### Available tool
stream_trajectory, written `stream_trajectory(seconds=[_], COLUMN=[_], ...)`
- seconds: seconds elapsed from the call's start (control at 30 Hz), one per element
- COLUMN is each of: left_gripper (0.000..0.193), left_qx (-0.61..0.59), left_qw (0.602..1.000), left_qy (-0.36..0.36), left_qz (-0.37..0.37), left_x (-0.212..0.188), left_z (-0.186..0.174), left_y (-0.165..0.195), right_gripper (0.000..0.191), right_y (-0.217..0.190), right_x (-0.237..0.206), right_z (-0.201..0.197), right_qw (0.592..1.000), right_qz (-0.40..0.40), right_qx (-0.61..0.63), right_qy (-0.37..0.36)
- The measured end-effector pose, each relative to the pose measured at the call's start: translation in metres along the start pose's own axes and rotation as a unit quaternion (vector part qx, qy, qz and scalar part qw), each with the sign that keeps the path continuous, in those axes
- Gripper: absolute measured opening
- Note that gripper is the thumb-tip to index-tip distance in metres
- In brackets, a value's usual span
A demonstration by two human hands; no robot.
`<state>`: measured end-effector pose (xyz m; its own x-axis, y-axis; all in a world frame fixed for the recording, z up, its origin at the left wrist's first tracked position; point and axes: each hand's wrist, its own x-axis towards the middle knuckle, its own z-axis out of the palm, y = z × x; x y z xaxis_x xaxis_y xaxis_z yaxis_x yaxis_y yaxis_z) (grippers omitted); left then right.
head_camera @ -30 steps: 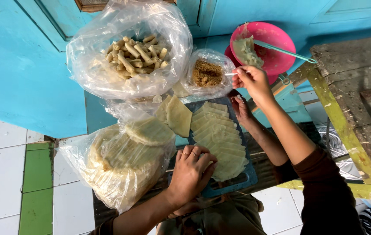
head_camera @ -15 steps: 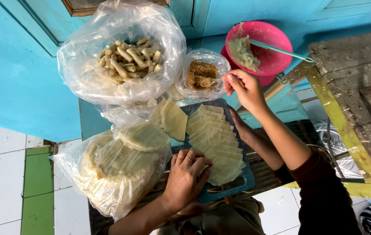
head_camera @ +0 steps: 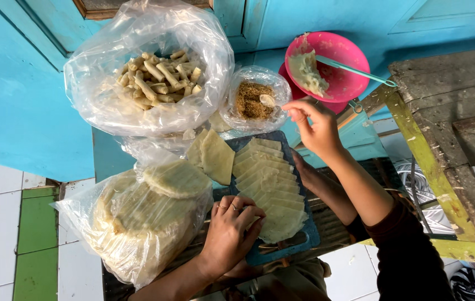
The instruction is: The person pinches off pieces of dough, flattens each piece on a cutting board, and wraps the flattened dough around a brown filling, placing the finished rolls into a plastic bag. They then use a plastic spatula to arrange the wrapped pieces on the board.
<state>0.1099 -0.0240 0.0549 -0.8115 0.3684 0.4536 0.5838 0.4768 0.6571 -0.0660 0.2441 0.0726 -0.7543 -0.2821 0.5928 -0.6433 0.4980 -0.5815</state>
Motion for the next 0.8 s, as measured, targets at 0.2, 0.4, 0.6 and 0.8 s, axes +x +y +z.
stream_trajectory(seconds=[0.2, 0.4, 0.6, 0.8], left_gripper=[0.016, 0.025, 0.046, 0.063], left_qx=[0.006, 0.021, 0.077, 0.264], left_qw=[1.0, 0.999, 0.996, 0.962], left_qy=[0.009, 0.039, 0.045, 0.062], left_qz=[0.007, -0.003, -0.008, 0.027], left_x=[0.001, 0.011, 0.032, 0.104], left_z=[0.001, -0.006, -0.011, 0.013], left_y=[-0.001, -0.003, -0.001, -0.026], right_gripper=[0.024, 0.024, 0.024, 0.023], right_y=[0.039, 0.04, 0.024, 0.01], right_x=[0.005, 0.006, 0.018, 0.029], right_z=[0.003, 0.001, 0.005, 0.005], right_qw=[0.917, 0.93, 0.94, 0.935], right_qz=[0.298, 0.268, 0.257, 0.238], right_qx=[0.266, 0.252, 0.224, 0.259], right_qy=[0.001, 0.017, 0.003, 0.037])
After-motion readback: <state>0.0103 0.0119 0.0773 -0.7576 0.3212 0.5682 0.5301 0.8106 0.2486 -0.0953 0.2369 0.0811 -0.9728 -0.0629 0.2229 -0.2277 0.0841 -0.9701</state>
